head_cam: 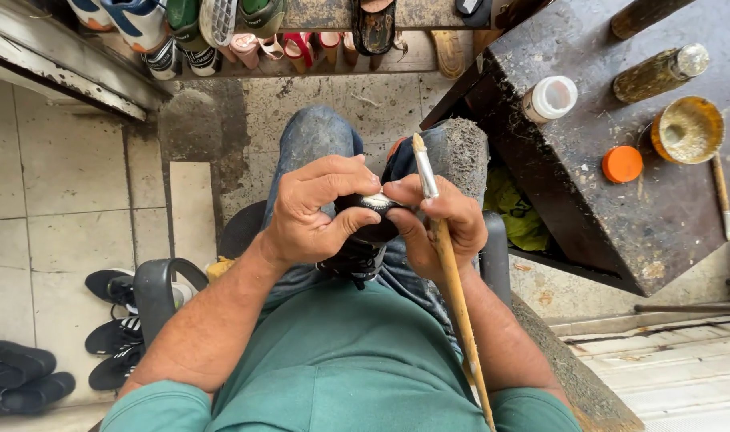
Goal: Applying a liquid substance to the midsole of a shoe using a brush and adjusting it with a wooden stick.
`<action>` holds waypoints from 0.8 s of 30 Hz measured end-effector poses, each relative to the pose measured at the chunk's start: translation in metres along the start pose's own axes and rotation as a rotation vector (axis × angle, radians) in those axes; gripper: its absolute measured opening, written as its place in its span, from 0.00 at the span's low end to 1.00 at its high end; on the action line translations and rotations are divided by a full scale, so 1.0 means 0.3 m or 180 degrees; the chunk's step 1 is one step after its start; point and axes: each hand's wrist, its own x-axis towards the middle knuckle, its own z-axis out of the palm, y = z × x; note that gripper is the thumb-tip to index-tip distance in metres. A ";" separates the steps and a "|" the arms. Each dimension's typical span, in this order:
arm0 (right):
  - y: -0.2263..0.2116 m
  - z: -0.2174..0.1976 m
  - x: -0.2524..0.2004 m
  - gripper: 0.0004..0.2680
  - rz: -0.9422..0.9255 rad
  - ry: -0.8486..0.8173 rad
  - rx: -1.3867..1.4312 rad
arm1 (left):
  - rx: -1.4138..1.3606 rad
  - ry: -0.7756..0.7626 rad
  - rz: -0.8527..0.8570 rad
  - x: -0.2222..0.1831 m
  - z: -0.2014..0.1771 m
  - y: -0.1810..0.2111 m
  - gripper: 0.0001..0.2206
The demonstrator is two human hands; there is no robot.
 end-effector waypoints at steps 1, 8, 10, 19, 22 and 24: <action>0.006 0.000 -0.001 0.14 0.0010 0.0010 0.0007 | 0.0007 -0.0007 -0.0012 -0.003 0.002 -0.010 0.12; 0.015 0.020 0.042 0.10 -0.0146 -0.0078 -0.0171 | 0.0053 0.0130 0.0012 -0.001 0.004 -0.029 0.08; 0.025 0.023 0.043 0.10 0.0002 -0.0084 -0.0083 | 0.0053 0.0115 0.0004 0.010 -0.005 -0.034 0.07; 0.077 0.016 0.034 0.12 0.0348 -0.0014 0.0037 | 0.0059 0.0114 -0.0260 0.029 -0.046 -0.075 0.08; 0.128 0.009 0.008 0.09 0.0317 -0.0048 0.0003 | -0.0030 0.0083 -0.0344 0.024 -0.060 -0.115 0.07; 0.141 0.010 0.014 0.12 0.0565 -0.0121 0.0191 | -0.0335 0.0119 -0.0547 0.029 -0.073 -0.133 0.08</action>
